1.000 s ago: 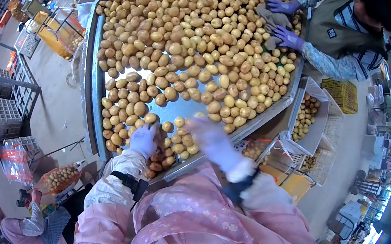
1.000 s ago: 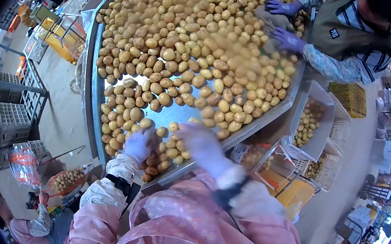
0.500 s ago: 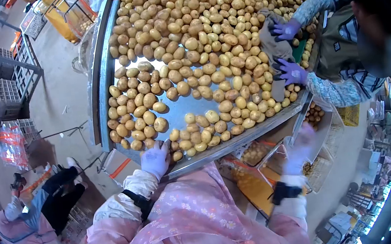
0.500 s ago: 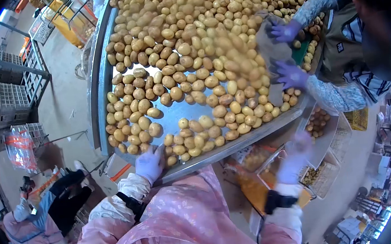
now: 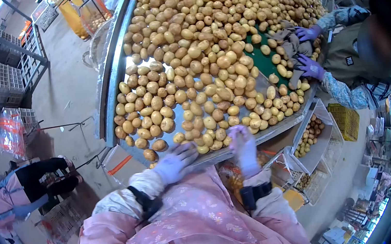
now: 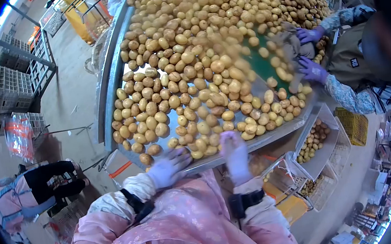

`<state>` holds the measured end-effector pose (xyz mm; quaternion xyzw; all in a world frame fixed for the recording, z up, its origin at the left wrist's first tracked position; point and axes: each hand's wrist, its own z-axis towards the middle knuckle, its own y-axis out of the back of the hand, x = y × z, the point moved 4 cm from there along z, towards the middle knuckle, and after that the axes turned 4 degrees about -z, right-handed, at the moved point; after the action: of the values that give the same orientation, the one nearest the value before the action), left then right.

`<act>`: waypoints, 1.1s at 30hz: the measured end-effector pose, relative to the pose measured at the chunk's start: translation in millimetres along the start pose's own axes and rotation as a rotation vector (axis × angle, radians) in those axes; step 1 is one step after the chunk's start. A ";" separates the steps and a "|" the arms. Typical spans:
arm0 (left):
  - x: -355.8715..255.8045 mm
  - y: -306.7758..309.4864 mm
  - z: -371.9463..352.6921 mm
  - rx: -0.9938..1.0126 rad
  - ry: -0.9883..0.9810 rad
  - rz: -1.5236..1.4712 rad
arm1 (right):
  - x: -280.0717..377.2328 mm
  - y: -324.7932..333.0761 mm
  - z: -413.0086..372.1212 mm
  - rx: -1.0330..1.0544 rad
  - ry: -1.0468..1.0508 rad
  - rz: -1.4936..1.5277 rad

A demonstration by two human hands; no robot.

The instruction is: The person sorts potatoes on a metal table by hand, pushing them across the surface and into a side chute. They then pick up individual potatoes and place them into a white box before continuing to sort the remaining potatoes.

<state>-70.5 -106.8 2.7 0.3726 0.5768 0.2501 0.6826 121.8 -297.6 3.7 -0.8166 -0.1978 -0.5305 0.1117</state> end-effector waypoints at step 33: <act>30.8 38.8 53.4 -0.112 0.509 -0.205 | -1.6 -45.2 20.9 0.378 0.094 -0.474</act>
<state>-8.6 -71.7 18.2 0.1989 0.7496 0.2968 0.5571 118.5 -249.3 -7.6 -0.6870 -0.4728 -0.5328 0.1436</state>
